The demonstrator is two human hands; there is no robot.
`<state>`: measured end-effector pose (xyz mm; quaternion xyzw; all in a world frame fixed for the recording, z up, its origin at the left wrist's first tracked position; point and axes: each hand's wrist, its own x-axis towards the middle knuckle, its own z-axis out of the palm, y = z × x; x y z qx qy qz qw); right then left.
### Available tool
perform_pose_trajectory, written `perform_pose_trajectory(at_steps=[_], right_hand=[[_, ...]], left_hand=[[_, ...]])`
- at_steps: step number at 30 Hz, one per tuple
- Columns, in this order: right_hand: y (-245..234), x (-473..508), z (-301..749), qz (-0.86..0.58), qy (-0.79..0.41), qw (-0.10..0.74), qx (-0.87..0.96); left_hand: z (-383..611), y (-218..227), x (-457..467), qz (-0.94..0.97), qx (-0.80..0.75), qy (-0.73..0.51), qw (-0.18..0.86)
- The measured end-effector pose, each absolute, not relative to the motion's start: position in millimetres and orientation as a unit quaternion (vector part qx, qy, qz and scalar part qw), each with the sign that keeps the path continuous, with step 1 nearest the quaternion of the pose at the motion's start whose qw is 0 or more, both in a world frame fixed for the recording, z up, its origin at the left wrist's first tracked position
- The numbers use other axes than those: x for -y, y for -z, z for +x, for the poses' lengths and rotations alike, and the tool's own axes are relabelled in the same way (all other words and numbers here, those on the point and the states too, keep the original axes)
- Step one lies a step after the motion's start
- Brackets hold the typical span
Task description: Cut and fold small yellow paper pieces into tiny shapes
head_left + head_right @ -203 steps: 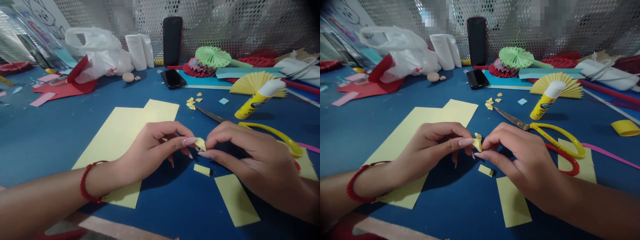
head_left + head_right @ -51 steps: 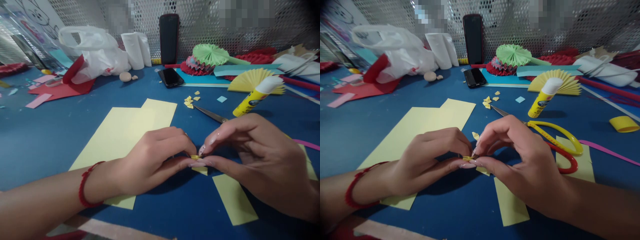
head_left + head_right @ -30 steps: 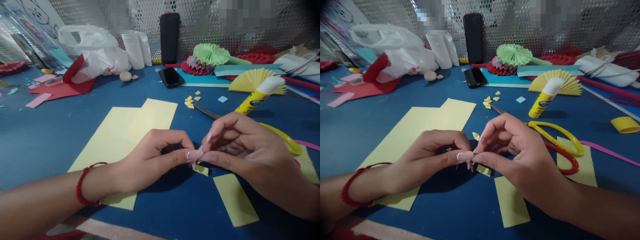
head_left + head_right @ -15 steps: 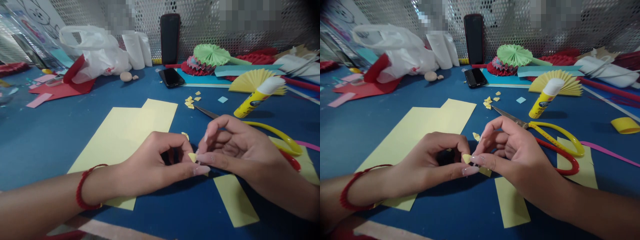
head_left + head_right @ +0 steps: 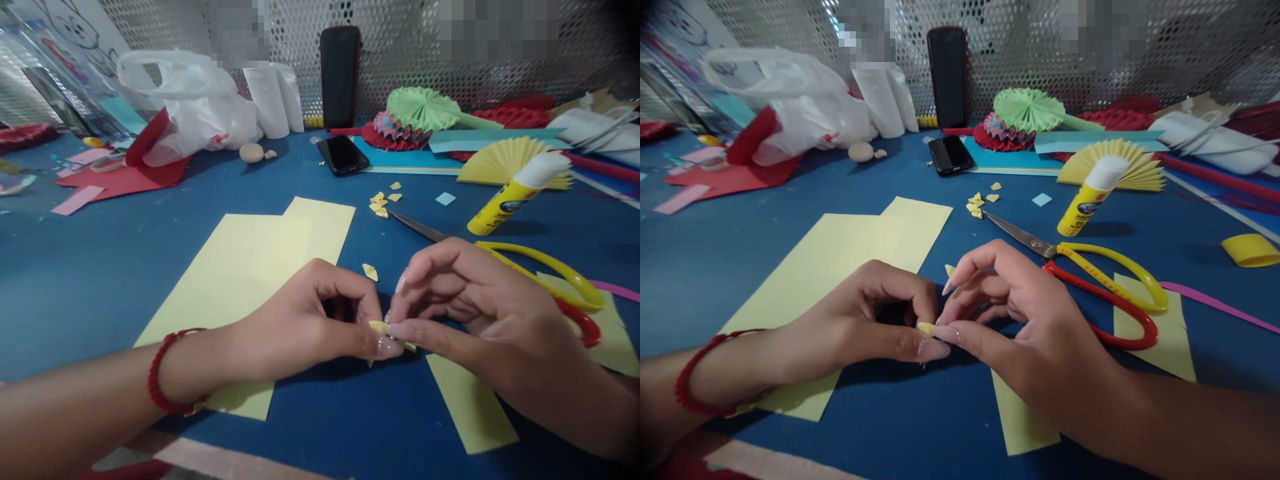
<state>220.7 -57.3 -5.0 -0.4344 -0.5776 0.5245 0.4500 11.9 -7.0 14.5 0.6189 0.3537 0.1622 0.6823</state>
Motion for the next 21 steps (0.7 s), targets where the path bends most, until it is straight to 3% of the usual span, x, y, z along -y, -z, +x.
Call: perform_pose_trajectory(at_steps=[15, 21], right_hand=[[8.8, 61.5, 218.5, -0.434, -0.492, 0.426, 0.623], [6.5, 61.9, 218.7, -0.439, -0.486, 0.469, 0.592]], left_hand=[[7.9, -13.7, 13.7, 0.574, -0.369, -0.173, 0.71], [9.5, -10.5, 15.8, 0.631, -0.356, -0.201, 0.66]])
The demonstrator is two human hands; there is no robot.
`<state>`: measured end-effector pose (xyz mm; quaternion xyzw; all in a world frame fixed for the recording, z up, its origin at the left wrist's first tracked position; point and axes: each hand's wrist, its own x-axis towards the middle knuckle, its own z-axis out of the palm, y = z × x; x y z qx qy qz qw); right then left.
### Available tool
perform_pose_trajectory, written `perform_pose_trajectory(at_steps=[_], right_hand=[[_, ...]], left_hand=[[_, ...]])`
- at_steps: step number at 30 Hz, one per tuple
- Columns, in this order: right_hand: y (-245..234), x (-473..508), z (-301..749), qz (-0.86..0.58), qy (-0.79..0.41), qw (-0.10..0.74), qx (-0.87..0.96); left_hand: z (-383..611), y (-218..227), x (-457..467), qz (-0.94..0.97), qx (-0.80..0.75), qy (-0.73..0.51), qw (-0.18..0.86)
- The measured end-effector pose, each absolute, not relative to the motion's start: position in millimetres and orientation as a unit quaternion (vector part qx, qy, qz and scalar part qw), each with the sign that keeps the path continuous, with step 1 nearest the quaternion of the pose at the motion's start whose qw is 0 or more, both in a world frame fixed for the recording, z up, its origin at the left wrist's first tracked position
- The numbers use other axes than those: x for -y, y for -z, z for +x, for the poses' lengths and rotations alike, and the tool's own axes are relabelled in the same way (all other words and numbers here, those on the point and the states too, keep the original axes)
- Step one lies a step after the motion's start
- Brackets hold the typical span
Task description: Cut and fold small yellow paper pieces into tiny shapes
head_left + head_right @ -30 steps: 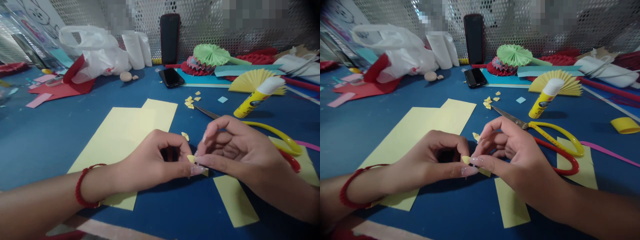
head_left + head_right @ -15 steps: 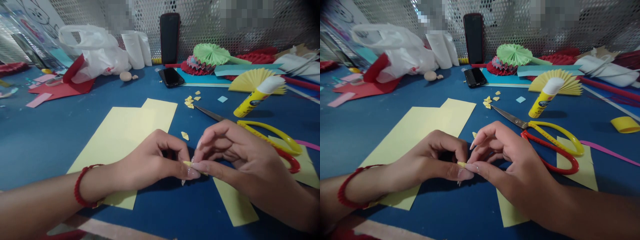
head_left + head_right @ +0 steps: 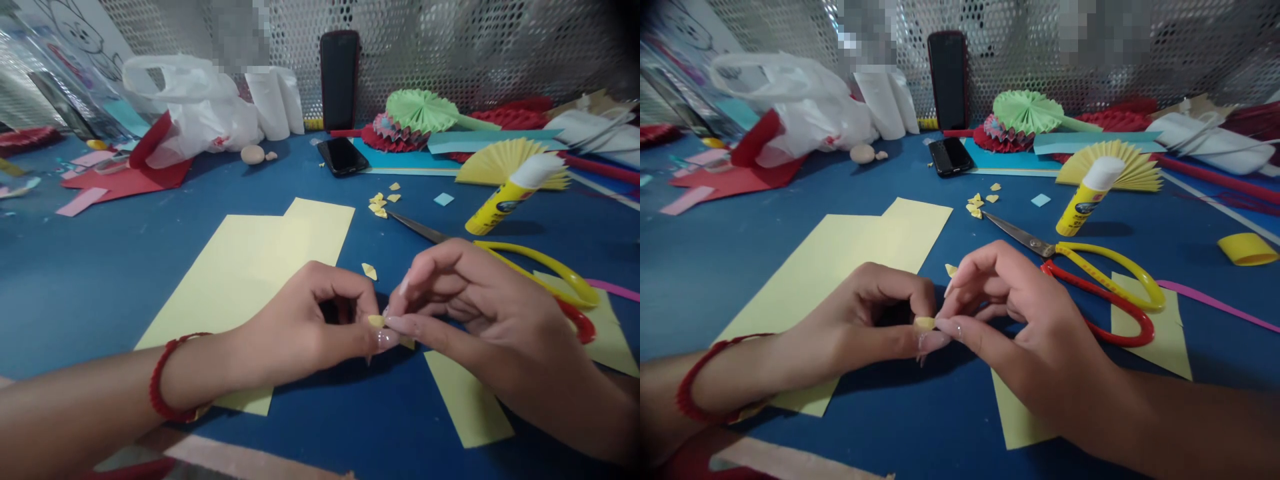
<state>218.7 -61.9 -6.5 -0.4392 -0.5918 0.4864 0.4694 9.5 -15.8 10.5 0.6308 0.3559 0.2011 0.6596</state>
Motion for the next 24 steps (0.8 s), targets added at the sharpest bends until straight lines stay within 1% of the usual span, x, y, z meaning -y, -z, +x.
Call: perform_pose_trajectory(at_steps=[4, 12, 24], right_hand=[[8.6, 59.4, 219.0, -0.443, -0.497, 0.481, 0.57], [9.9, 58.1, 219.6, -0.462, -0.486, 0.475, 0.57], [10.5, 60.3, 220.0, -0.449, -0.466, 0.471, 0.6]], left_hand=[[11.2, -9.5, 16.6, 0.664, -0.341, -0.243, 0.62], [10.7, -9.2, 15.0, 0.694, -0.353, -0.253, 0.574], [8.1, -11.1, 12.1, 0.654, -0.359, -0.205, 0.633]])
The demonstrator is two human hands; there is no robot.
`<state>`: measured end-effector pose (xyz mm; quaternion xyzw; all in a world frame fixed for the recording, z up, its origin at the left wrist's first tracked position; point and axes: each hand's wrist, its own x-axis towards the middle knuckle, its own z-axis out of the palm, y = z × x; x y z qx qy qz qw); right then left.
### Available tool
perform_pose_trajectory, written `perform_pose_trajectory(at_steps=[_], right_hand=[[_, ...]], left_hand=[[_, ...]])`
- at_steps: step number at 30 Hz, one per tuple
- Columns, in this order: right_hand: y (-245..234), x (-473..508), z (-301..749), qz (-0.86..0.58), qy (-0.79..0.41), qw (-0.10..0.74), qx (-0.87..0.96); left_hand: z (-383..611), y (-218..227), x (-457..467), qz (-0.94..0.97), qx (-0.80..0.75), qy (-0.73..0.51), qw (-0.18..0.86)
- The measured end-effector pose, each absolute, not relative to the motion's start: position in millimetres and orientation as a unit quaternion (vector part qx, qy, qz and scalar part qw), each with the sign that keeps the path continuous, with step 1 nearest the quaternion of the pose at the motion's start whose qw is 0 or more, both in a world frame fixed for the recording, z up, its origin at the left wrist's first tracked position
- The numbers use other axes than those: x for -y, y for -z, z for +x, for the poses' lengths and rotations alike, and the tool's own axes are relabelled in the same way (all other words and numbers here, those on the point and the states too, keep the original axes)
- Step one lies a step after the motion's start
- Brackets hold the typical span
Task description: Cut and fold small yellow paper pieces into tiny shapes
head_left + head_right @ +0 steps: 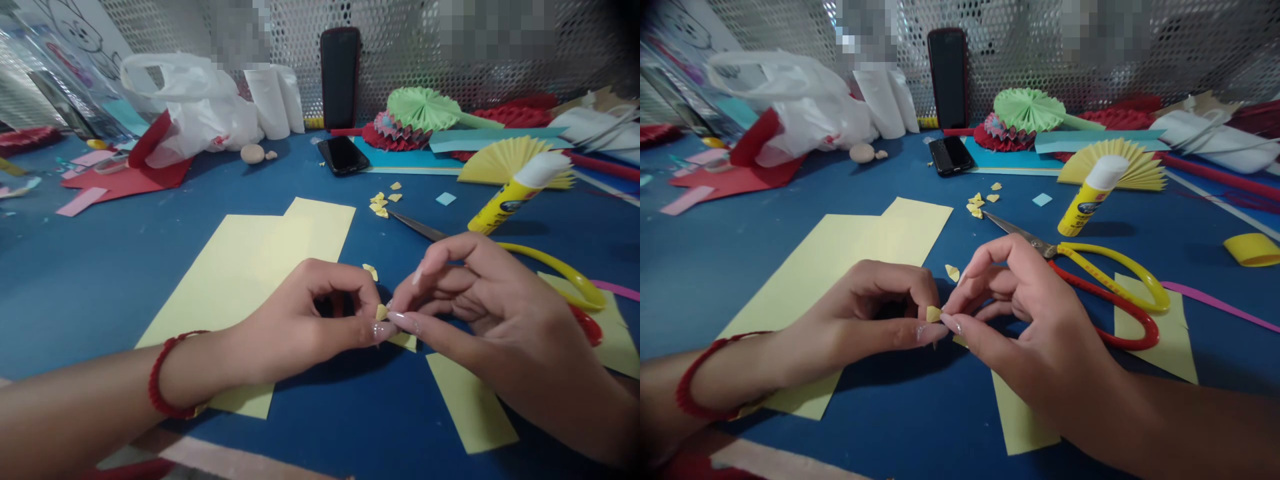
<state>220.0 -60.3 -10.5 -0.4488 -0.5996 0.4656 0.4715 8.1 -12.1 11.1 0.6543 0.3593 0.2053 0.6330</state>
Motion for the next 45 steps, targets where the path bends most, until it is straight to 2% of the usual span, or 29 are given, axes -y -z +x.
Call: perform_pose_trajectory(at_steps=[9, 15, 18, 31, 36, 42, 45], right_hand=[[13, 64, 222, -0.443, -0.438, 0.461, 0.632], [6, 61, 222, -0.459, -0.348, 0.34, 0.744], [3, 62, 219, -0.443, -0.288, 0.307, 0.791], [6, 56, 217, -0.409, -0.142, 0.294, 0.852], [-16, 17, 225, -0.496, -0.033, 0.267, 0.825], [-47, -44, 232, -0.572, 0.073, 0.141, 0.805], [-65, -43, 230, -0.578, 0.109, 0.139, 0.797]], left_hand=[[9, -12, 10, 0.634, -0.36, -0.206, 0.653], [11, -13, 11, 0.639, -0.357, -0.189, 0.655], [13, -13, 13, 0.619, -0.349, -0.191, 0.677], [16, -7, 16, 0.535, -0.307, -0.258, 0.743], [13, -7, 11, 0.578, -0.337, -0.338, 0.662], [9, -3, 5, 0.597, -0.372, -0.455, 0.546], [7, 0, 3, 0.599, -0.363, -0.498, 0.511]])
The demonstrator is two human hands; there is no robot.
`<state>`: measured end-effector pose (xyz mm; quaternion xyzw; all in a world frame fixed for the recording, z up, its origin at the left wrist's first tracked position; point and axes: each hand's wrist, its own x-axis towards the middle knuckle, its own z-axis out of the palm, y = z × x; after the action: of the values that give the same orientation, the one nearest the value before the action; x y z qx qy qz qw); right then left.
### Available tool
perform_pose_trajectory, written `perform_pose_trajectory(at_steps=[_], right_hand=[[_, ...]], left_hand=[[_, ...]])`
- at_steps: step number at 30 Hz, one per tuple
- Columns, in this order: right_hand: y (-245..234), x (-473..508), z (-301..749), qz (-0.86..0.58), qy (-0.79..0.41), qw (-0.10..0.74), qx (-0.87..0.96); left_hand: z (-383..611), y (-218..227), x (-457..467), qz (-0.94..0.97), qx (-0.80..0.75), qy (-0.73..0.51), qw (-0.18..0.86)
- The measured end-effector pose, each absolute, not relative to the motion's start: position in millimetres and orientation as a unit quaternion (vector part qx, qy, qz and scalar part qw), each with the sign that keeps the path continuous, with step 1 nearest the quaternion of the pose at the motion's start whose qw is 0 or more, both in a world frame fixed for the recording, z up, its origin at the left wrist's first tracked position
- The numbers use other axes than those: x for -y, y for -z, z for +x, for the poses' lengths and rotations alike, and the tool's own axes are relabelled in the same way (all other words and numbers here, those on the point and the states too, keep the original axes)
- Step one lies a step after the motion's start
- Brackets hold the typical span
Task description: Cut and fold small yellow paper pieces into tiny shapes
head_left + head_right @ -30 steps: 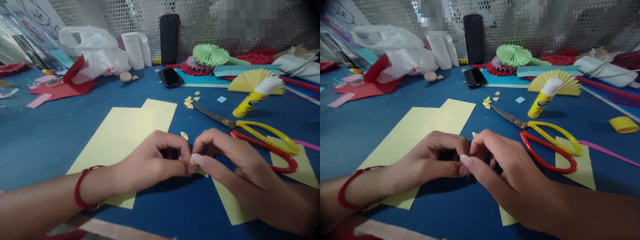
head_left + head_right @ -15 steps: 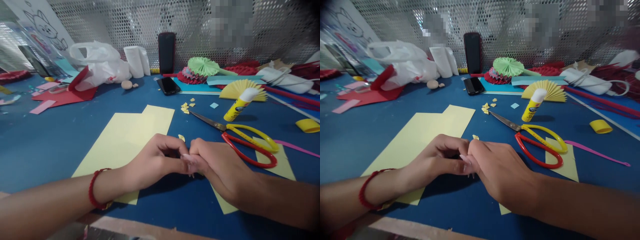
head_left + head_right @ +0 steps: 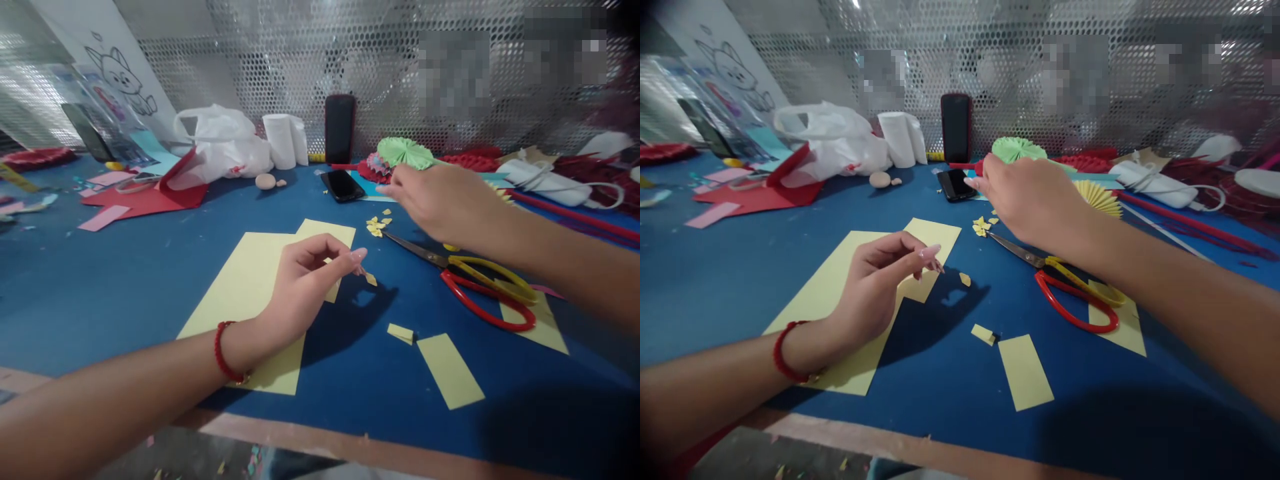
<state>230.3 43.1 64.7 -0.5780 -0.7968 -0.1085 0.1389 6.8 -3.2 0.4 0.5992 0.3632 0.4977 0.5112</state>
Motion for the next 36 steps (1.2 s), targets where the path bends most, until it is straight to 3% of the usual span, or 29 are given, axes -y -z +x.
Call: perform_pose_trajectory(at_steps=[4, 9, 15, 23, 27, 32, 36], right_hand=[[-68, -18, 223, -0.533, 0.077, 0.168, 0.825], [-19, 9, 219, -0.469, -0.019, 0.157, 0.869], [22, 15, 228, -0.426, -0.088, 0.228, 0.871], [16, 27, 229, -0.387, -0.155, 0.314, 0.853], [12, 38, 225, -0.385, -0.198, 0.341, 0.835], [11, 43, 221, -0.41, -0.27, 0.402, 0.773], [8, 44, 223, -0.381, -0.297, 0.395, 0.781]], left_hand=[[6, 3, 3, 0.58, -0.364, -0.539, 0.491], [9, 2, 7, 0.577, -0.351, -0.553, 0.488], [7, -2, 7, 0.688, -0.35, -0.434, 0.464], [1, 1, -2, 0.878, -0.306, -0.262, 0.258], [-1, 0, 1, 0.919, -0.23, -0.247, 0.205], [1, -2, 1, 0.915, -0.191, -0.278, 0.223], [0, -2, -4, 0.899, -0.168, -0.296, 0.277]])
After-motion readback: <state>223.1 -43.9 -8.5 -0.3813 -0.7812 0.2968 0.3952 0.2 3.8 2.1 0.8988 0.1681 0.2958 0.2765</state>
